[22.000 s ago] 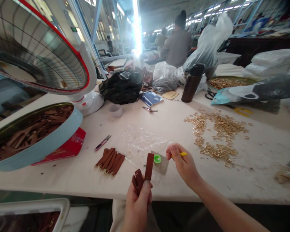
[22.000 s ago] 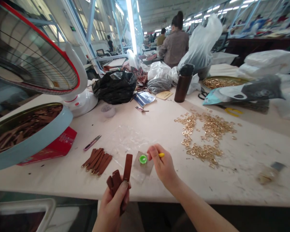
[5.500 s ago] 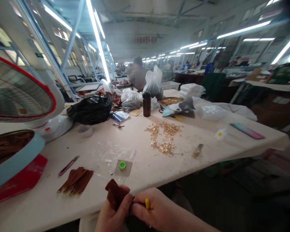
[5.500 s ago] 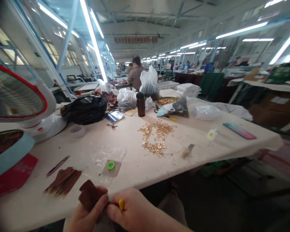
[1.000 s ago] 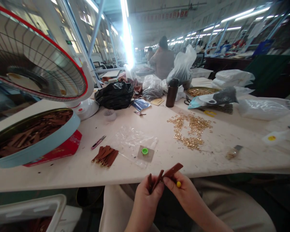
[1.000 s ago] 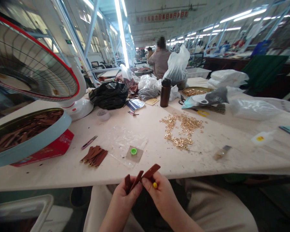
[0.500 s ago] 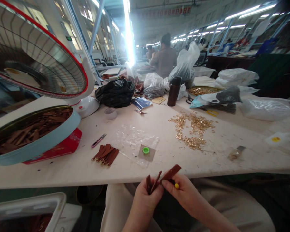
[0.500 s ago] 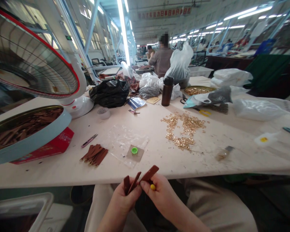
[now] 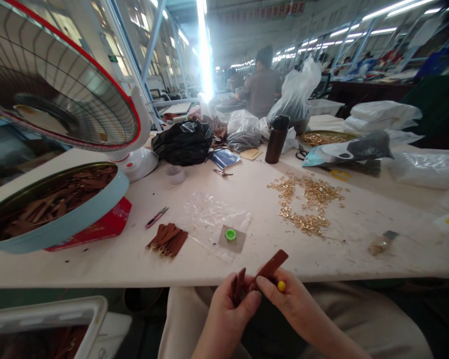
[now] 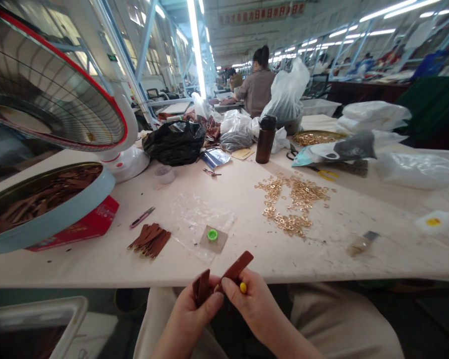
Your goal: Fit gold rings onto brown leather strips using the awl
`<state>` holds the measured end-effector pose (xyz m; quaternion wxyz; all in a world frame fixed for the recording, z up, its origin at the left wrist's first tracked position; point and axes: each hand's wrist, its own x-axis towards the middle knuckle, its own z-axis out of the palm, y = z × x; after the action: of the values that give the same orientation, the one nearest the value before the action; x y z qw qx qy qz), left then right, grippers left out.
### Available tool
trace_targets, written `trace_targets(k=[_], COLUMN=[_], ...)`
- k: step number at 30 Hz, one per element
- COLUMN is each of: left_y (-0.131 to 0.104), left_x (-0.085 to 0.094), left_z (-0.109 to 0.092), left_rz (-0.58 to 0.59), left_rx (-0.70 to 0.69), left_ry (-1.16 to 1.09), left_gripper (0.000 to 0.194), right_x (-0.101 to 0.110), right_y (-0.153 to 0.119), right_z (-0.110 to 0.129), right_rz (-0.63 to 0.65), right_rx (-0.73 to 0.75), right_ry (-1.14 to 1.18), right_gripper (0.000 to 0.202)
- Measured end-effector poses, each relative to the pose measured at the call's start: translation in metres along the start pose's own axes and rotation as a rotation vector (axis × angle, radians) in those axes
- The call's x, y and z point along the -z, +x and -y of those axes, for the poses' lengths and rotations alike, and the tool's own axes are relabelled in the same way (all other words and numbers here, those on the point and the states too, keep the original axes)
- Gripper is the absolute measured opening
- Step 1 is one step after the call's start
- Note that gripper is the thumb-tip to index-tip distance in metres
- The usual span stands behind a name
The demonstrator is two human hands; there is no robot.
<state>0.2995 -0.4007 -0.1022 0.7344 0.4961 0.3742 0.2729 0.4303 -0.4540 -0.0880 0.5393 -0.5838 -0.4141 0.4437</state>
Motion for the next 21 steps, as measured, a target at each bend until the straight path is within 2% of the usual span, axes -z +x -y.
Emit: trace_targets(k=[3, 7, 10, 15, 18, 21], left_y=[0.005, 0.005, 0.005, 0.012, 0.015, 0.017], left_x=[0.000, -0.006, -0.010, -0.002, 0.004, 0.004], left_z=[0.004, 0.001, -0.004, 0.001, 0.006, 0.004], left_rz=[0.018, -0.068, -0.112, 0.000, -0.028, -0.055], left_rx=[0.012, 0.079, 0.074, 0.035, -0.029, -0.031], left_ry=[0.053, 0.005, 0.022, 0.156, 0.222, 0.176], left_gripper=[0.029, 0.026, 0.025, 0.021, 0.017, 0.014], right_x=[0.000, 0.001, 0.002, 0.002, 0.001, 0.001], right_y=[0.001, 0.000, 0.001, 0.007, 0.012, 0.016], right_z=[-0.002, -0.008, -0.011, -0.011, -0.011, -0.013], right_rz=[0.001, -0.003, -0.007, 0.031, 0.066, 0.111], right_rx=[-0.028, -0.052, -0.065, -0.032, -0.028, -0.041], right_ry=[0.012, 0.003, -0.051, -0.089, -0.082, -0.050], right_gripper=[0.025, 0.026, 0.024, 0.022, 0.021, 0.024])
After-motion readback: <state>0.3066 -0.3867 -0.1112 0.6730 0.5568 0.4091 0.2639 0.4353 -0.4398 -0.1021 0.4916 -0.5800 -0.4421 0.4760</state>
